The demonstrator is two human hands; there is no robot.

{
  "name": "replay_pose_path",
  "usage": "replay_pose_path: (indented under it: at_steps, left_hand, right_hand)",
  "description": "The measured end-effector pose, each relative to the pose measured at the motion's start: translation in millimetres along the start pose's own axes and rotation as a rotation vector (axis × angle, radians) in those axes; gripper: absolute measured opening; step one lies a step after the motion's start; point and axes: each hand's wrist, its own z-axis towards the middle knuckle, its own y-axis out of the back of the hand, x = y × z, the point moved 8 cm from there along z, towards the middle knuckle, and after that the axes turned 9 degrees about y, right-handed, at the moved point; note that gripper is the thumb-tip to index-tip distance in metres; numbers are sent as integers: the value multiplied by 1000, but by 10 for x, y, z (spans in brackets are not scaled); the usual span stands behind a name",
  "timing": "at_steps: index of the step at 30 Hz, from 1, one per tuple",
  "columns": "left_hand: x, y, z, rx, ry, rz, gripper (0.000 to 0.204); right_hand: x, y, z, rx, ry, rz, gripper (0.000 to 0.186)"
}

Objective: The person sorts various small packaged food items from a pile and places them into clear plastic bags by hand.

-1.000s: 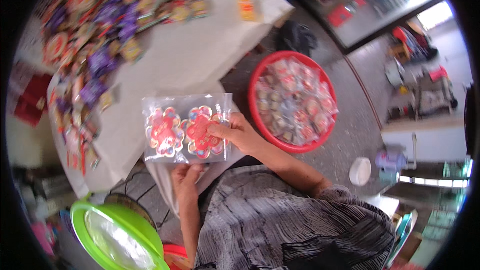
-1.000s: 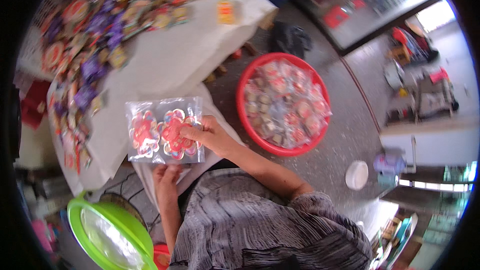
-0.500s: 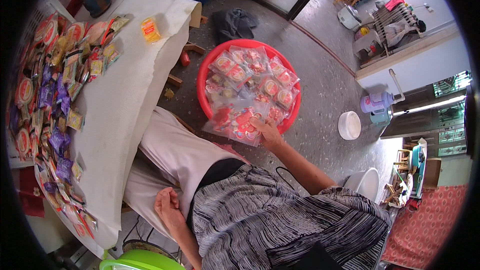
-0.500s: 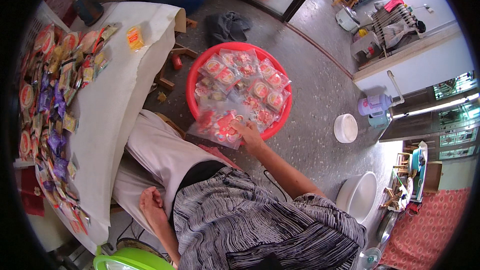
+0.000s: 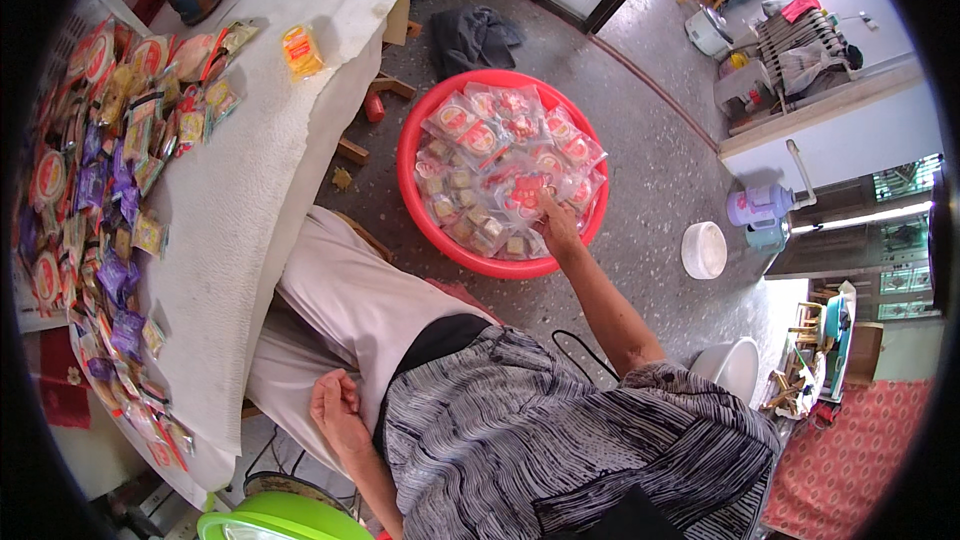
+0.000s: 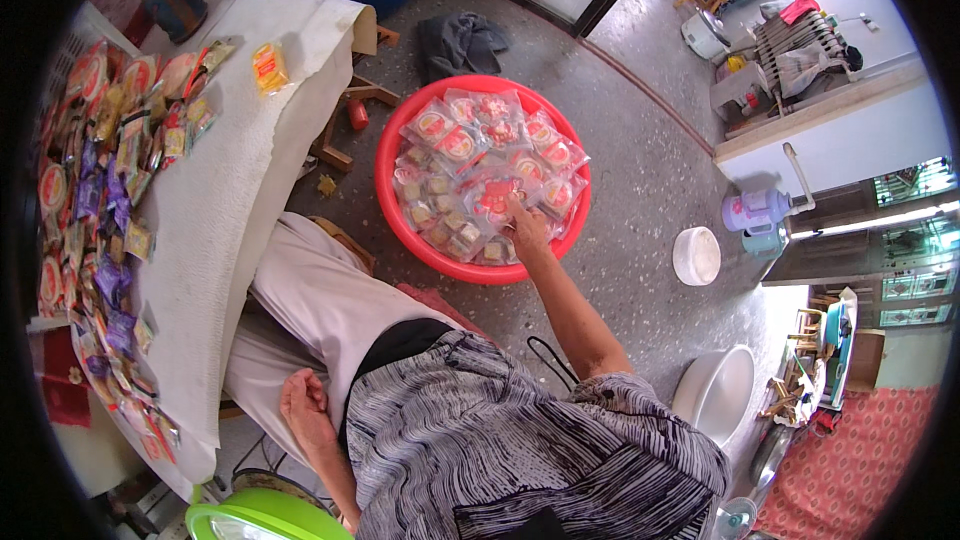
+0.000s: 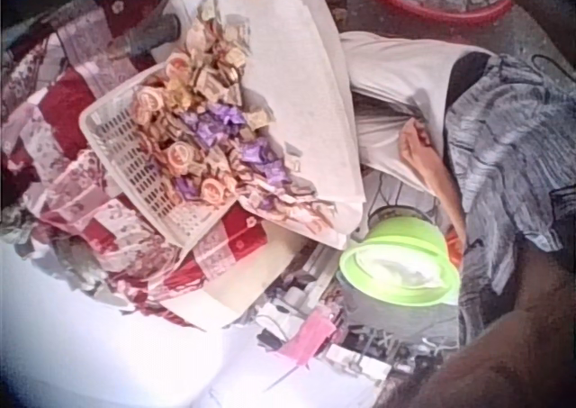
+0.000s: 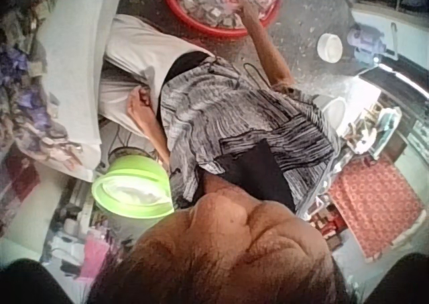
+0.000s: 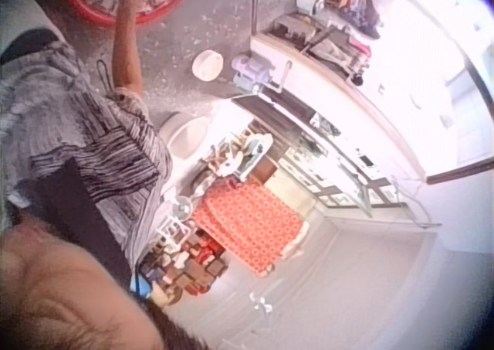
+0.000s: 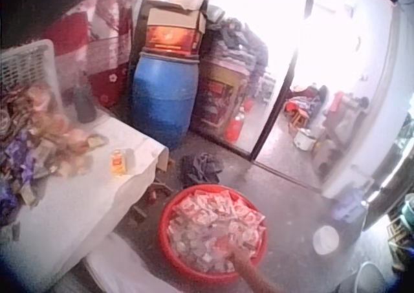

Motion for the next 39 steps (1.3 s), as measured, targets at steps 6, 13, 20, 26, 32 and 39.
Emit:
replay_pose_path:
  at_steps: [6,13,20,26,32,39]
  left_hand:
    - [3,-34,-6,-12,23,22,18]
    - [-143,-82,-88,-44,85,2,20]
    - [-1313,-920,-518,342,-116,-68,87]
    - [-2157,-1836,-1689,1194,181,-284,99]
    - [-2192,-2191,-1794,1402,286,-284,75]
    - [-2287,-2434,-1954,1474,275,-338,49]
  right_hand:
    - [-860,519,3,-26,-316,-195,35]
    - [-1212,16,-546,278,-325,-468,27]
    - [-1283,-315,-587,384,-302,-540,45]
    - [-1642,-230,-594,517,-348,-500,58]
    - [-1271,-471,-833,656,-158,-538,53]
    - [-1315,-308,-507,730,117,-794,46]
